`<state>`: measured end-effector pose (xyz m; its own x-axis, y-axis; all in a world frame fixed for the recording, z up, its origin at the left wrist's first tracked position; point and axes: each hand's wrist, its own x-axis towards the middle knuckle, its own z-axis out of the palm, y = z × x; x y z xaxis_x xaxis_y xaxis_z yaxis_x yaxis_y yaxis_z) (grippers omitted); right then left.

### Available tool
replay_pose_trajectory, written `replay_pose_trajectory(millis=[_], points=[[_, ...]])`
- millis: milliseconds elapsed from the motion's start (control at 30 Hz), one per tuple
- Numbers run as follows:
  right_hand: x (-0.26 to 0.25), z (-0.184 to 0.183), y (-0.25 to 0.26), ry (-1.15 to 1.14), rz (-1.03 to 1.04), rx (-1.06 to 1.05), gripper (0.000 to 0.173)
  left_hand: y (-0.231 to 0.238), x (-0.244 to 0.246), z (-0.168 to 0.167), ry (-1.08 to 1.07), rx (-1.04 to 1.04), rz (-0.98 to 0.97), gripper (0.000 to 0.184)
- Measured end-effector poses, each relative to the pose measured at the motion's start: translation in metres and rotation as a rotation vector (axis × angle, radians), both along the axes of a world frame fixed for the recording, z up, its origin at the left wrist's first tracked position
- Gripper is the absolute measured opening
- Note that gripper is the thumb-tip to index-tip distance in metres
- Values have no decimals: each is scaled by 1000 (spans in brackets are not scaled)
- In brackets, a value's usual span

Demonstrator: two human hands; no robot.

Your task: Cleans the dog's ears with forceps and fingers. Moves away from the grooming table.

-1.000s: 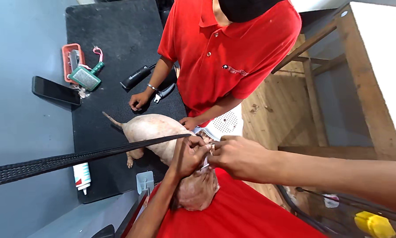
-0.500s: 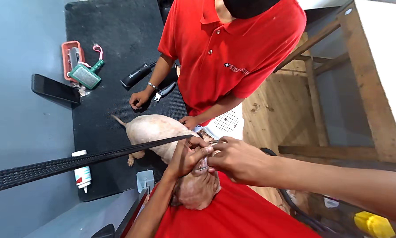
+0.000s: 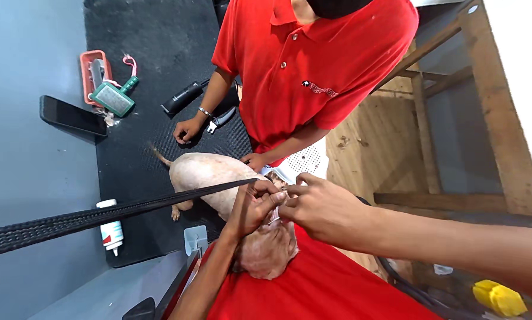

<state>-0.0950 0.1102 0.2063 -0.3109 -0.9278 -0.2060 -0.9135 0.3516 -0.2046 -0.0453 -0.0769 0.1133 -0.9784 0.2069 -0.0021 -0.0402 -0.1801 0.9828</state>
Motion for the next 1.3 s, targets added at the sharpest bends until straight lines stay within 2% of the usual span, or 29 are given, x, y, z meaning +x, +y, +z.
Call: replay_pose_trajectory(millis=[67, 167, 300, 367, 633, 800, 1033, 1133, 1233, 1300], points=[[2, 3, -4, 57, 25, 63, 9, -1, 1, -1, -18, -2, 1, 12], [1, -4, 1, -156, 0, 40, 13, -2, 1, -2, -18, -8, 17, 12], [0, -26, 12, -391, -106, -276, 22, -4, 0, -1, -23, -20, 16, 11], [-2, -32, 13, -504, -131, -360, 25, -6, 1, -1, -21, -26, 15, 11], [-11, -26, 7, -680, -171, -266, 26, -9, 4, -4, -10, 22, 20, 9], [-5, -31, 10, -647, -176, -340, 29, -8, 3, -3, -44, 50, 17, 10], [16, -55, 11, -567, -208, -584, 31, -8, 3, -1, -41, 39, 42, 12], [18, -56, 8, -492, -212, -572, 32, -11, 5, 1, -53, 19, 39, 12], [23, -48, 6, -264, -224, -472, 32, -12, 5, 3, -75, 33, 35, 12], [28, -44, 4, -193, -265, -443, 31, -11, 4, 3, -86, 54, 42, 11]])
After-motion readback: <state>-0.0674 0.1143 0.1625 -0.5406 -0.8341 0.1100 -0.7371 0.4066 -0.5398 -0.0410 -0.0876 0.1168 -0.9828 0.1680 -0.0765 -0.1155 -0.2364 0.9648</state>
